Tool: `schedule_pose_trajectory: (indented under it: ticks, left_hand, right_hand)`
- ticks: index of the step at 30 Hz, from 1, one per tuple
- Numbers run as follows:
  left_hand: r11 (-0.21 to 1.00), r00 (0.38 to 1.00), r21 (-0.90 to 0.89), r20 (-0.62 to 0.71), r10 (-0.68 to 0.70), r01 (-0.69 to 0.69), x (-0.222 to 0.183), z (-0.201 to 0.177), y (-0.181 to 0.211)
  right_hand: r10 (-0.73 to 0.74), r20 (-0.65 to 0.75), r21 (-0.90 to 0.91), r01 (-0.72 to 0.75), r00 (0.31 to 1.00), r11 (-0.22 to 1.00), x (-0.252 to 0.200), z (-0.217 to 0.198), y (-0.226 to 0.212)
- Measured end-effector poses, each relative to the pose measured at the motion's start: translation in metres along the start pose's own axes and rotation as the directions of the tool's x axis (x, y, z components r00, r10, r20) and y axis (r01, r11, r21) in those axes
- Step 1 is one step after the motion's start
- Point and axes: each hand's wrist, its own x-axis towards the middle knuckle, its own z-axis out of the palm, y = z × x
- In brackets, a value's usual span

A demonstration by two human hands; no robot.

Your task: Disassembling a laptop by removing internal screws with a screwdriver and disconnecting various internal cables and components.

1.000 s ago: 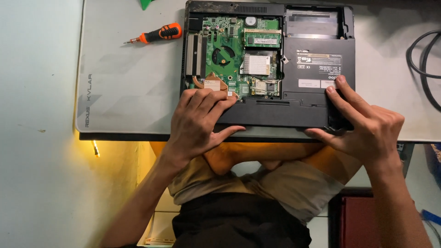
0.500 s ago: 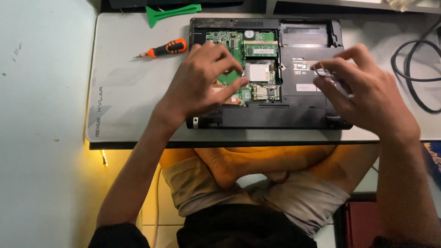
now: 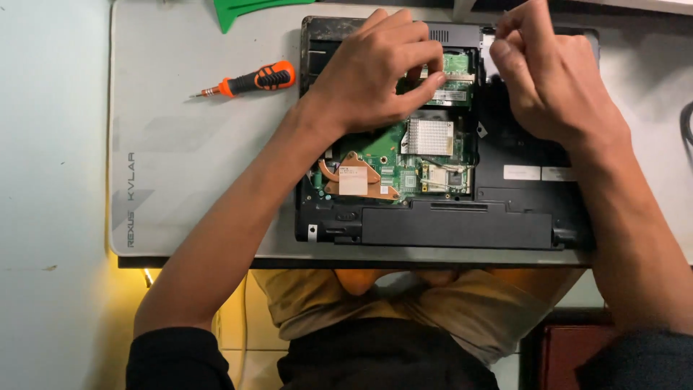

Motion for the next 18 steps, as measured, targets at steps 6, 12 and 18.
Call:
schedule_pose_trajectory:
  ticks: [6,12,18]
  left_hand:
    - [0.999,1.0,0.032,0.01,0.011,-0.012,-0.001,-0.003,0.001]
    - [0.997,0.996,-0.047,-0.069,-0.062,0.059,0.008,-0.018,0.009]
    - [0.812,0.918,-0.45,0.046,-0.393,0.371,0.011,-0.027,-0.002]
  right_hand:
    - [-0.16,-0.016,-0.007,0.16,0.987,0.987,-0.007,-0.009,-0.006]
    - [-0.28,-0.13,-0.242,0.243,0.951,0.939,-0.008,-0.002,-0.013]
    - [-0.185,-0.177,-0.104,0.169,0.967,0.98,-0.012,-0.005,-0.001]
